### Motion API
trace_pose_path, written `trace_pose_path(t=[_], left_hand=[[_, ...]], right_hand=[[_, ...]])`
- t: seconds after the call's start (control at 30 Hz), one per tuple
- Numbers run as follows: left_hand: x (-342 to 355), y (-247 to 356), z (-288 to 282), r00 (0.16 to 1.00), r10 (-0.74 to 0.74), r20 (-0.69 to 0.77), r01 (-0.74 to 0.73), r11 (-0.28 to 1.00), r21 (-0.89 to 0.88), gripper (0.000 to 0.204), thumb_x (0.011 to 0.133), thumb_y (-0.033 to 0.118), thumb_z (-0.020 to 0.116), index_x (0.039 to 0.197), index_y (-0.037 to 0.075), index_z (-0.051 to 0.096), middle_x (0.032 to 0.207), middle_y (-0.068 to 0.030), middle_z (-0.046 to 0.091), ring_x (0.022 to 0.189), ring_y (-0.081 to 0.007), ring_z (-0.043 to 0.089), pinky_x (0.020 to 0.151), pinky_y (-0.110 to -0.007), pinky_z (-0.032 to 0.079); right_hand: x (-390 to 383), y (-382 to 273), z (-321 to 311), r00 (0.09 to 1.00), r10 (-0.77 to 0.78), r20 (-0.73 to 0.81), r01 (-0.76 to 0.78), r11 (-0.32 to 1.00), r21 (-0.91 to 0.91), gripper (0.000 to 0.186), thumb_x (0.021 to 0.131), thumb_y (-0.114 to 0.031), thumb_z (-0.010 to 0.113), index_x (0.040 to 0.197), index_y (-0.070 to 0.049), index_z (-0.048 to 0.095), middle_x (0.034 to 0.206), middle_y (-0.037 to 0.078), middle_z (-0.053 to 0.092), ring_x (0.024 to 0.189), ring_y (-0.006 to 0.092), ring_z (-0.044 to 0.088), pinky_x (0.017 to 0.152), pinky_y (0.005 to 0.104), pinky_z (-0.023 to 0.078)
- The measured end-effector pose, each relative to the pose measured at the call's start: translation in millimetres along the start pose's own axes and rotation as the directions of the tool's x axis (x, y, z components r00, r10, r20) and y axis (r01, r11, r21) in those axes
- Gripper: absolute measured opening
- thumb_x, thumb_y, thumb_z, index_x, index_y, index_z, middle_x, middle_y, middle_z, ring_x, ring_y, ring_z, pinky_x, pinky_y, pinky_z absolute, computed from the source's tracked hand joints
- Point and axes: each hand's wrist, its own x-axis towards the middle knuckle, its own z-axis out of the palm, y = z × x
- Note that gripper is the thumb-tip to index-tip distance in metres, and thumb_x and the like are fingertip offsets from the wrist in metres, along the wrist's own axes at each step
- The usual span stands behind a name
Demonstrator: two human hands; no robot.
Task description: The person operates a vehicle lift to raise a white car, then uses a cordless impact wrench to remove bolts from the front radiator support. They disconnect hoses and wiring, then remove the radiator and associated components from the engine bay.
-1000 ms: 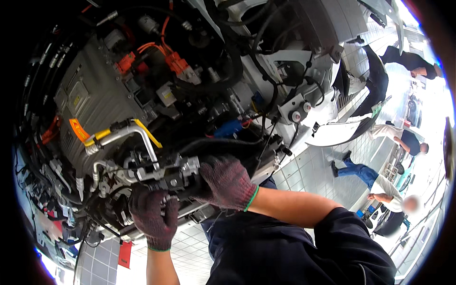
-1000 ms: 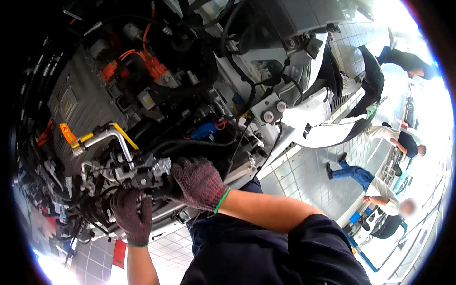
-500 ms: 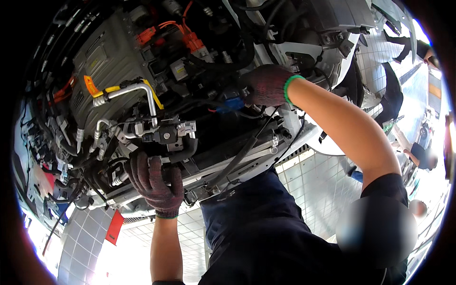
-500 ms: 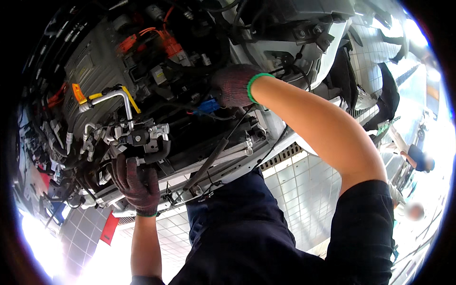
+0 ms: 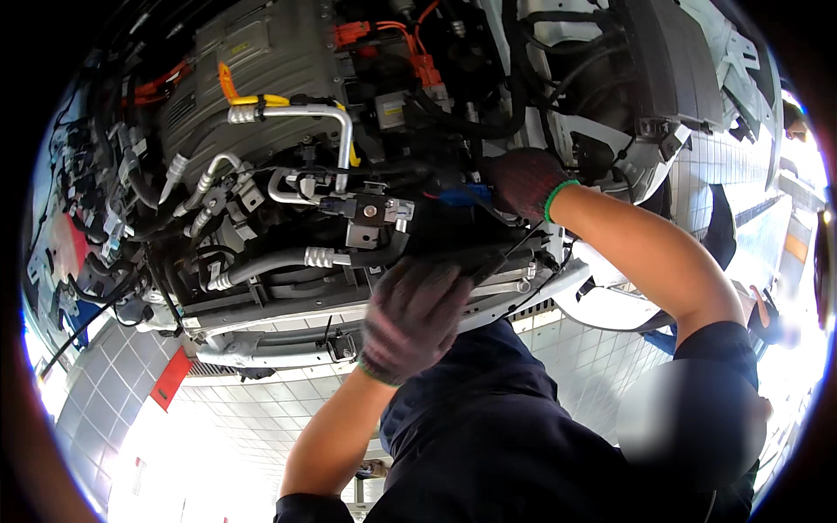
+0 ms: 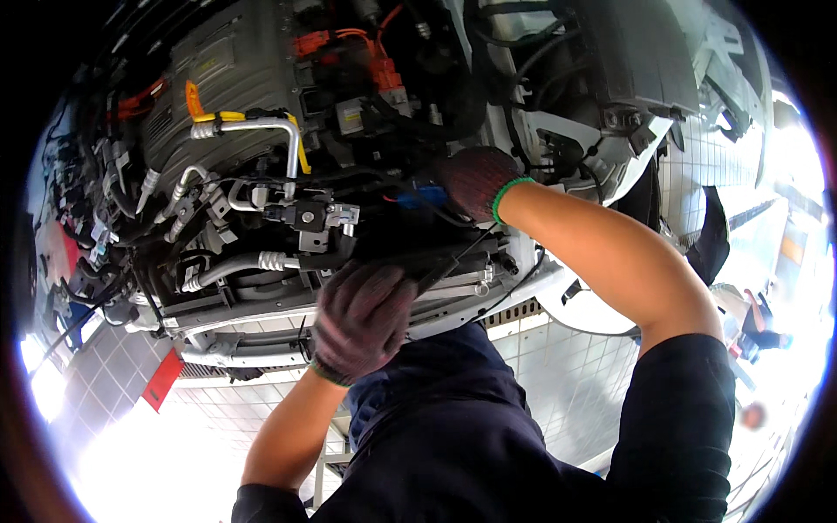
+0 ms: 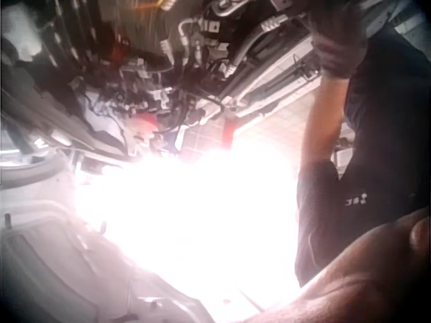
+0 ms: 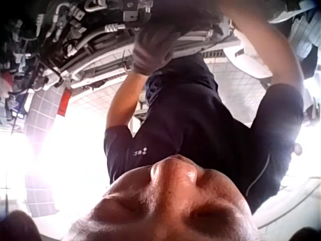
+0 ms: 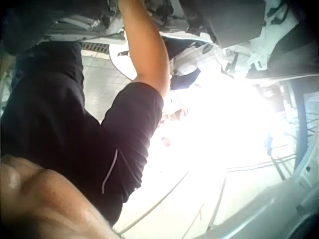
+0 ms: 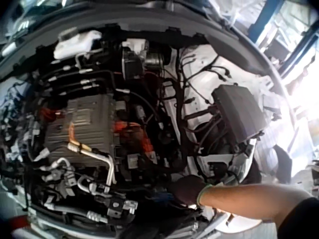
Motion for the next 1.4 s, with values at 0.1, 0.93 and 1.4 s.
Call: trace_pose_path(t=[0.1, 0.93, 1.4], left_hand=[[27, 3, 27, 0.986, -0.147, 0.077, 0.148, 0.989, -0.019, 0.048, 0.086, 0.022, 0.076, 0.132, 0.013, 0.068, 0.137, -0.0119, 0.064, 0.109, -0.0375, 0.069, 0.101, -0.053, 0.056], [102, -16, 67, 0.433, -0.717, 0.546, 0.817, 0.569, 0.098, 0.062, 0.098, 0.038, 0.067, 0.149, 0.007, 0.055, 0.148, -0.0231, 0.060, 0.131, -0.0438, 0.064, 0.103, -0.054, 0.060], [101, -26, 87, 0.471, -0.679, 0.563, 0.733, 0.657, 0.179, 0.043, 0.097, 0.029, 0.069, 0.129, 0.000, 0.070, 0.132, -0.0287, 0.071, 0.122, -0.0428, 0.071, 0.103, -0.049, 0.060]], right_hand=[[-2, -7, -15, 0.997, 0.018, 0.073, -0.021, 0.999, 0.040, 0.034, 0.090, -0.024, 0.070, 0.120, -0.008, 0.073, 0.108, 0.024, 0.078, 0.104, 0.0433, 0.075, 0.090, 0.0563, 0.059], [10, 9, -1, 0.994, -0.054, 0.090, 0.041, 0.989, 0.142, 0.031, 0.093, -0.032, 0.070, 0.108, -0.005, 0.077, 0.102, 0.024, 0.077, 0.102, 0.0444, 0.074, 0.091, 0.0533, 0.058], [16, 20, 7, 0.970, -0.216, 0.114, 0.170, 0.934, 0.315, 0.029, 0.091, -0.026, 0.072, 0.114, -0.009, 0.077, 0.110, 0.021, 0.078, 0.107, 0.0424, 0.073, 0.096, 0.0492, 0.057]])
